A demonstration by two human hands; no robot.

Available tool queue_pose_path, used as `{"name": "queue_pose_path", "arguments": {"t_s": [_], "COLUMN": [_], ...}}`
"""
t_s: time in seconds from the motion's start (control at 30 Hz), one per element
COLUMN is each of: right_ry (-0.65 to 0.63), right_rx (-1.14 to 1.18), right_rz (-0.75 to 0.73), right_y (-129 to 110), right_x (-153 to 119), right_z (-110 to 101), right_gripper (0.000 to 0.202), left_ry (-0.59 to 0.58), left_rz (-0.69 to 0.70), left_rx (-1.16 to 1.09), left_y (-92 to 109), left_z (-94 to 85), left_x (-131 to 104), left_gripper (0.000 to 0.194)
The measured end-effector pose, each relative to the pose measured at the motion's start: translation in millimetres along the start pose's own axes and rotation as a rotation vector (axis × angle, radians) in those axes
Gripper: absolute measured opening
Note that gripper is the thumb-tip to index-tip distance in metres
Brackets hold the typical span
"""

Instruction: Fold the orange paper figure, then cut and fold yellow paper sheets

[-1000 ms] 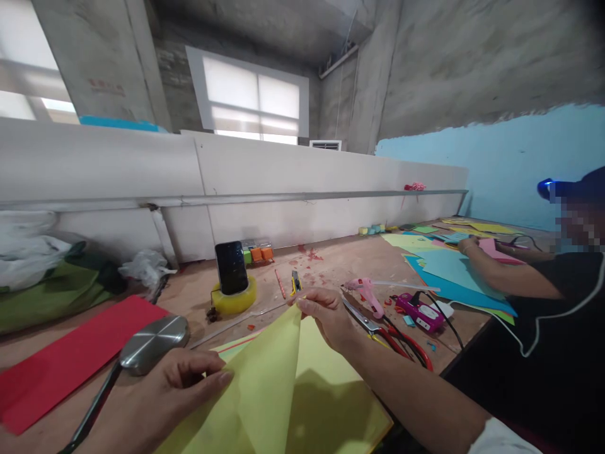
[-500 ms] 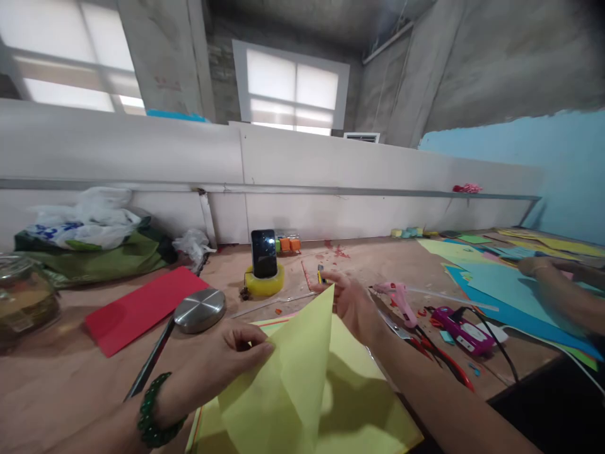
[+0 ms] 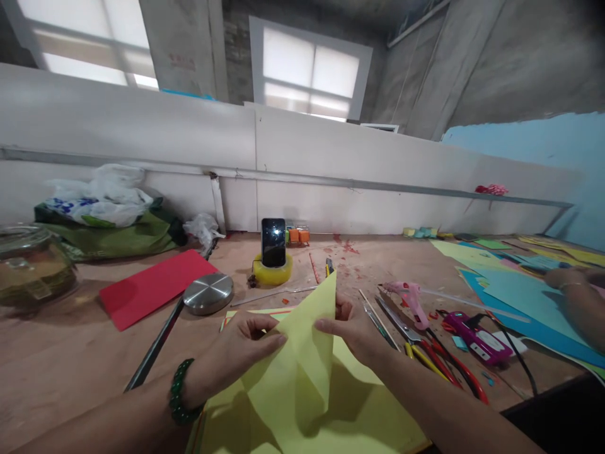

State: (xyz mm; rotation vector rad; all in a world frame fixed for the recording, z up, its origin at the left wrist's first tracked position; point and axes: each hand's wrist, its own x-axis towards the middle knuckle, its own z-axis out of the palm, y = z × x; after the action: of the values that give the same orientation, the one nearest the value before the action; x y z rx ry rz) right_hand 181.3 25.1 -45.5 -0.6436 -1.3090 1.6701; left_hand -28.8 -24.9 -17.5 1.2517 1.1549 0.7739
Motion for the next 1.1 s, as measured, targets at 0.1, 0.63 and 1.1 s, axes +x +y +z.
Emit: {"name": "queue_pose_path", "arguments": {"t_s": [0.1,0.63,1.1], "right_ry": [0.005,-0.008,0.135], "right_rx": [-0.01,-0.041,-0.108], "right_rz": [-0.002,-0.02,-0.114], "right_y": [0,-1,-5], "right_x": [-1,-1,2], "right_z": [2,3,-2], "right_gripper": [0.039,0.039,0.04], "left_ry": [0.021,0.053,0.035], "left_rz": [0.007,0.112,0.206], "left_rx": [0.017,0.241,0.51], "left_y": [-1,-5,7], "left_z": [0.8,2.0,3.3], "left_x": [0,0,-7], "left_gripper": [0.047,0.041,0.048]}}
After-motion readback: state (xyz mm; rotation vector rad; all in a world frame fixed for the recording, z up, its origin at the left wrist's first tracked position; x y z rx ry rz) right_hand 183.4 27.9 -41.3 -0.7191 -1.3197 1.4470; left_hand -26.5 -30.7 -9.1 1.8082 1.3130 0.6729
